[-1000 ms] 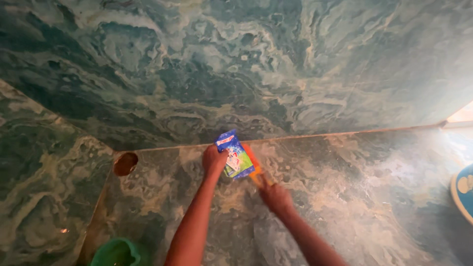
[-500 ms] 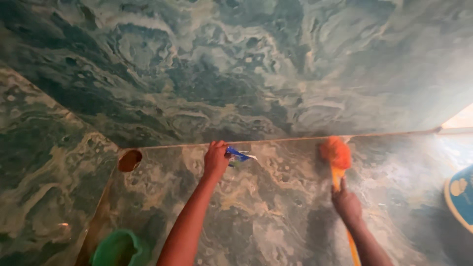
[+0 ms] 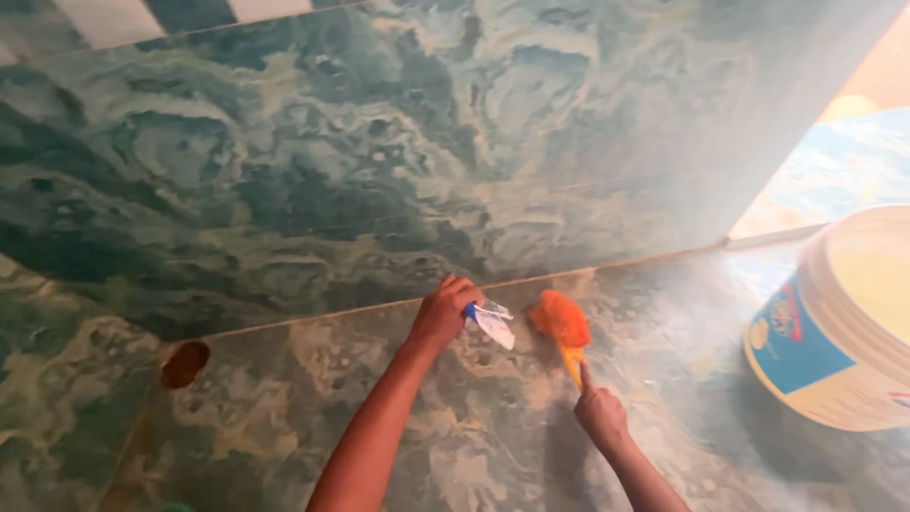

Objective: The person scrubs tiled walls and a floor area using a brush, applies cleaning product from a packet, and rinses the surfaces using water from a cup and bucket.

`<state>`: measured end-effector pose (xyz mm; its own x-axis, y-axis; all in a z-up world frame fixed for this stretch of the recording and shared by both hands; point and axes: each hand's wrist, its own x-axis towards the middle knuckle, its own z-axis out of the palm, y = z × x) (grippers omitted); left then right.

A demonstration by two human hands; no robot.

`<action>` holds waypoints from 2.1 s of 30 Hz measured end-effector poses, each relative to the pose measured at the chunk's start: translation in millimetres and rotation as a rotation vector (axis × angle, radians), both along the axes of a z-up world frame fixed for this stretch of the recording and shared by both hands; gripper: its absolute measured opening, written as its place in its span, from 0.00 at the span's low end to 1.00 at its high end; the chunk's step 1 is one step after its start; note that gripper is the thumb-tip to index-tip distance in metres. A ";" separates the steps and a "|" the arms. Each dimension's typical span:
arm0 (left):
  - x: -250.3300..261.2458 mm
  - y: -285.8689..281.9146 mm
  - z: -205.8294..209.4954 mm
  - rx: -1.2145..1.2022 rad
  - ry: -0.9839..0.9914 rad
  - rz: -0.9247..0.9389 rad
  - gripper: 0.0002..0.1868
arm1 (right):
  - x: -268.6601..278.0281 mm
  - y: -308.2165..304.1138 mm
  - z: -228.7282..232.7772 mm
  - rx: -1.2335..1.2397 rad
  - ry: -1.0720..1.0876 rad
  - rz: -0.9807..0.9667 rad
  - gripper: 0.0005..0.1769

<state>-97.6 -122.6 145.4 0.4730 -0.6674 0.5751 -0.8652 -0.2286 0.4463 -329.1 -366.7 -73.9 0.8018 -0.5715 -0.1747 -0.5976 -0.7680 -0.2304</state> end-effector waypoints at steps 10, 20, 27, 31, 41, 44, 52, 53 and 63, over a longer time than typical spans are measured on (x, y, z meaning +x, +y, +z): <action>-36.0 -98.5 46.5 0.010 0.020 0.046 0.09 | 3.1 -92.5 45.5 -0.093 -0.194 0.114 0.32; -75.1 -198.1 119.2 -0.167 0.094 0.162 0.10 | 63.4 -118.3 273.2 0.614 -0.539 0.084 0.26; -91.7 -276.7 166.8 -0.307 0.133 0.141 0.08 | 55.3 -189.6 335.7 0.830 -0.760 -0.075 0.16; -101.8 -328.5 178.7 -0.325 0.243 0.144 0.03 | 19.6 -251.4 374.4 0.252 -0.871 0.009 0.19; -155.5 -475.9 185.4 -0.291 0.557 -0.083 0.07 | -70.3 -355.3 441.8 0.605 -1.158 0.041 0.20; -172.3 -512.3 186.4 -0.383 0.565 -0.172 0.07 | -87.1 -388.0 439.1 0.623 -1.163 0.103 0.17; -215.3 -571.7 182.2 -0.314 0.386 -0.159 0.18 | -135.5 -469.1 425.0 0.487 -1.171 0.021 0.09; -217.6 -577.2 179.2 -0.308 0.385 -0.169 0.18 | -142.6 -476.7 426.1 0.455 -1.191 -0.011 0.10; -240.1 -623.6 97.5 0.328 -0.149 -0.159 0.21 | -208.7 -552.2 449.6 0.054 -1.154 -0.433 0.14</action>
<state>-337.7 -746.2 242.9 0.2761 -0.8855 0.3736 -0.9512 -0.1961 0.2381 -537.9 -918.9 375.7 0.2484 -0.8425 0.4780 -0.2261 -0.5303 -0.8171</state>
